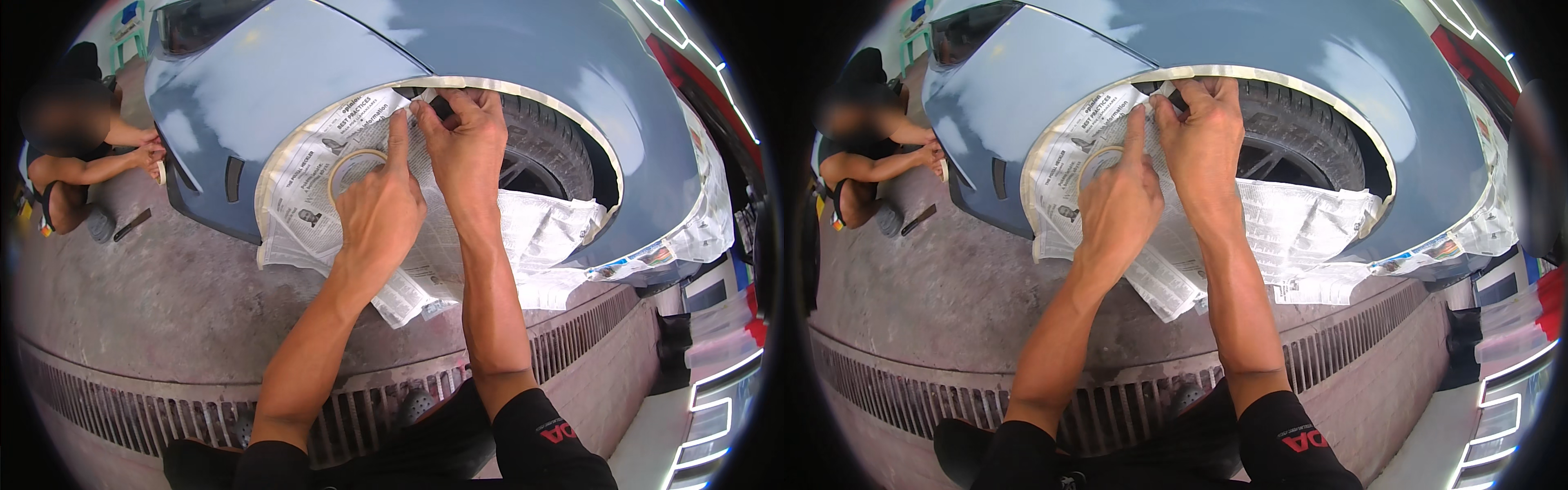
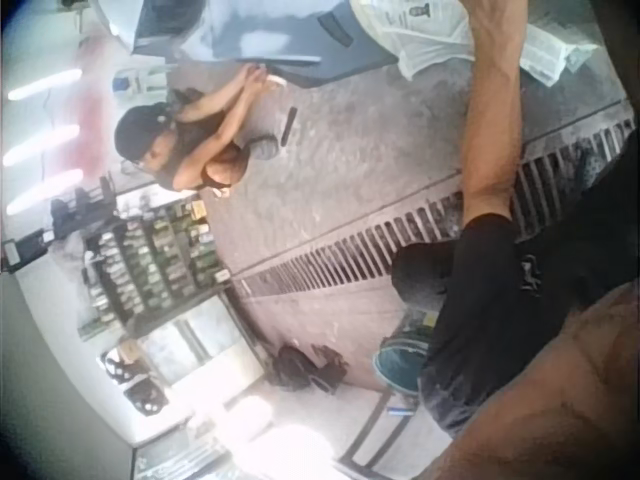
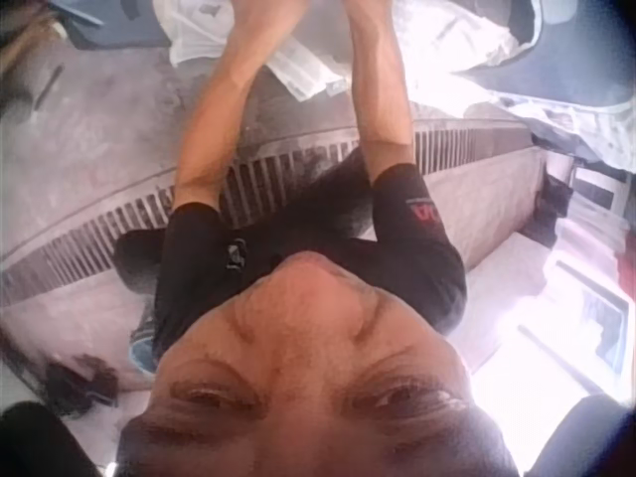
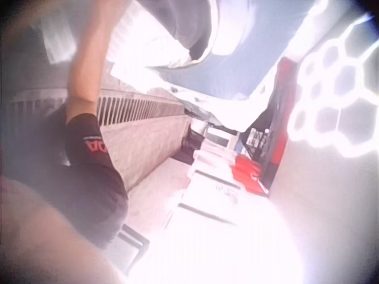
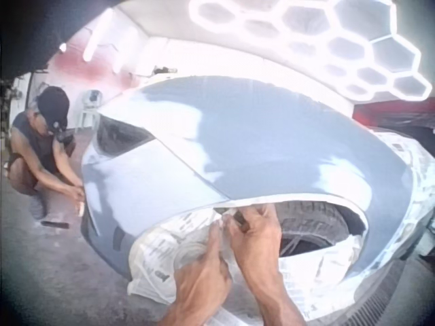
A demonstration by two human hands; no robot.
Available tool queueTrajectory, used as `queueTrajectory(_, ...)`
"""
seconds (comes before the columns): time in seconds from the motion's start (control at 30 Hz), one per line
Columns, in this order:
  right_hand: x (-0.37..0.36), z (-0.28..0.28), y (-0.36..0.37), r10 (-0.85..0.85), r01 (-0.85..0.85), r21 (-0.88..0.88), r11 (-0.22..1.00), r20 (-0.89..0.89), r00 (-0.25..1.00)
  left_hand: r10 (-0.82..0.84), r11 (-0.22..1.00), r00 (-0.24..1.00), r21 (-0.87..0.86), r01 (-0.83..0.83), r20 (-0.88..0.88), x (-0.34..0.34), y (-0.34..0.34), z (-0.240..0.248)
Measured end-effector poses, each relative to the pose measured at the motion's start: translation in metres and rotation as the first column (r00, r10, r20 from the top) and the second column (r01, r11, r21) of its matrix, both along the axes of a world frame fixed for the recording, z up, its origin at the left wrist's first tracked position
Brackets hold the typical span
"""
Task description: The person covers the wheel arch and side window of a car with newspaper and masking tape. They smooth the newspaper over the curved surfaces and secure it with tape to protect the areas during painting.
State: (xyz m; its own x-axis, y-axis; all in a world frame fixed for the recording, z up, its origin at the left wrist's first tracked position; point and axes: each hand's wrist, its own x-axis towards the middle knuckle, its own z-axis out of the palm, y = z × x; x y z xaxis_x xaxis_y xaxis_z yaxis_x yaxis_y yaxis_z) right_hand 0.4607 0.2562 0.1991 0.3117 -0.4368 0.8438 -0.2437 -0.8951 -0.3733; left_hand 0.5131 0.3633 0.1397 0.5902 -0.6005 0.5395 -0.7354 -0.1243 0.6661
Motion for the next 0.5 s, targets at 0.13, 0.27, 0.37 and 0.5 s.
queueTrajectory(0.13, 0.001, 0.008, 0.007, -0.04, 0.041, 0.035, 0.999, -0.016, 0.999, 0.019, 0.988, 0.997, -0.151, -0.007, 0.08, 0.002, -0.005, -0.017)
queueTrajectory(0.27, 0.006, 0.002, -0.004, -0.073, 0.075, -0.038, 0.996, 0.049, 0.996, -0.017, 0.996, 0.998, -0.087, 0.022, 0.064, -0.001, -0.008, -0.013)
queueTrajectory(0.37, 0.015, 0.001, -0.017, -0.077, 0.097, -0.136, 0.986, 0.145, 0.986, -0.014, 0.999, 0.999, -0.048, 0.016, 0.045, 0.0, -0.01, -0.005)
queueTrajectory(0.5, 0.003, 0.004, -0.028, -0.12, 0.132, -0.245, 0.96, 0.063, 0.991, -0.181, 0.981, 0.977, -0.096, 0.171, -0.109, 0.0, 0.018, -0.012)
